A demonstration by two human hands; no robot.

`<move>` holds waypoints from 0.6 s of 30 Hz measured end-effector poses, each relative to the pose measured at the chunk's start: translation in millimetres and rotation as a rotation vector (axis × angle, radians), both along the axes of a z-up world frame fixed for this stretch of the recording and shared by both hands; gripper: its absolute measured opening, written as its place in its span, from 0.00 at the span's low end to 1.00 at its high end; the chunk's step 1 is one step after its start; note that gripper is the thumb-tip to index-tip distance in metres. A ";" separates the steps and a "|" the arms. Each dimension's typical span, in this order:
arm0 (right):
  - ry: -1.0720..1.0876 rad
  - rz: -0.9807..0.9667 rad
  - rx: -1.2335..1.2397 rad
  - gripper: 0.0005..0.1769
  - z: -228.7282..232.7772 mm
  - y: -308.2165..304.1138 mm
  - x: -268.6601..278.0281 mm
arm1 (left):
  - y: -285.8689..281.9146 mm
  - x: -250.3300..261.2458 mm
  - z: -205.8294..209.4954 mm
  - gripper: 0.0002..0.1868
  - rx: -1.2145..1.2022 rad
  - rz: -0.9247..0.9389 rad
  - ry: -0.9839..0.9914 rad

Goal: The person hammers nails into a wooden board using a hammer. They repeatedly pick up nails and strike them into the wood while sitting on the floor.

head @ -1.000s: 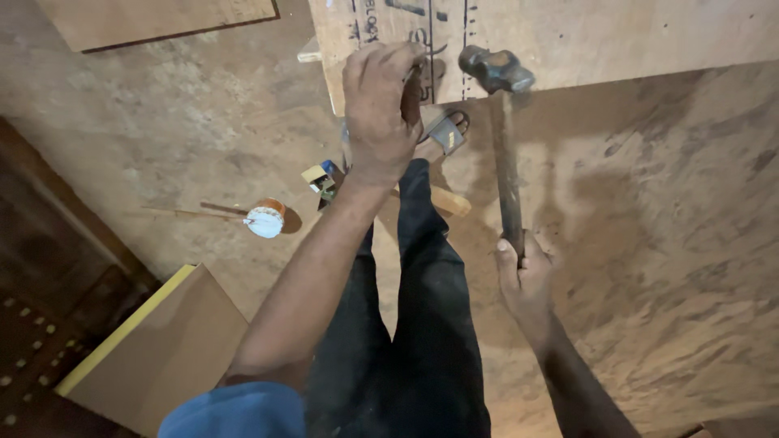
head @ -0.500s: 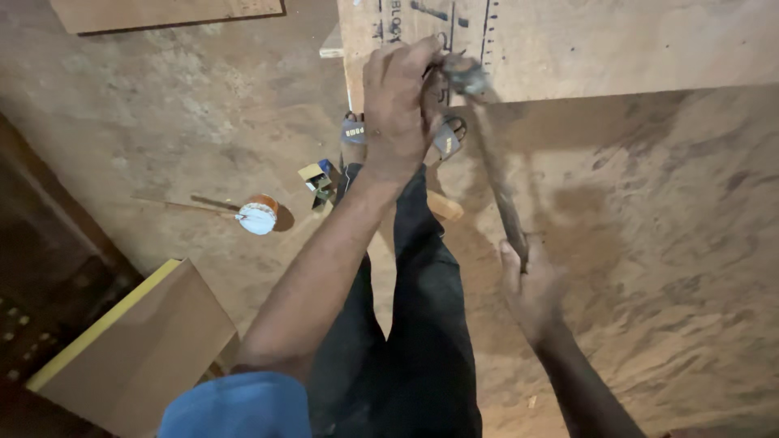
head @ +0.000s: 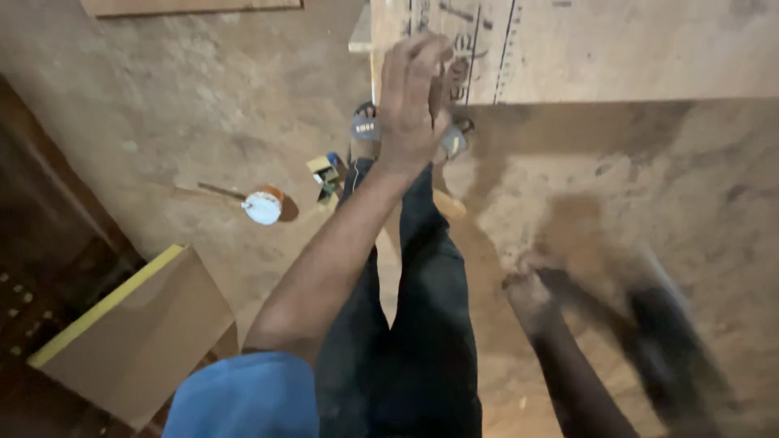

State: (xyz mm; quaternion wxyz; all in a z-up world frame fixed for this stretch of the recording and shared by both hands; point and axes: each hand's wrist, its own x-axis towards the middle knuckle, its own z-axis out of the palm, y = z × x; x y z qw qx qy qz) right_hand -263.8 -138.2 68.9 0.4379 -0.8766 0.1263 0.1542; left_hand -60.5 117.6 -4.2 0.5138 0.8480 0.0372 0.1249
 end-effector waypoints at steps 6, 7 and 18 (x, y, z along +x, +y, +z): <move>0.023 0.037 -0.182 0.16 -10.6 4.8 20.3 | -2.2 9.5 3.6 0.26 -0.114 0.007 0.013; -0.086 -0.032 0.073 0.16 -7.7 0.5 10.8 | -2.3 5.7 3.4 0.26 -0.062 0.006 0.001; 0.022 -0.051 0.040 0.16 -21.1 -1.2 4.2 | -2.0 -1.9 -6.1 0.26 0.030 0.020 0.024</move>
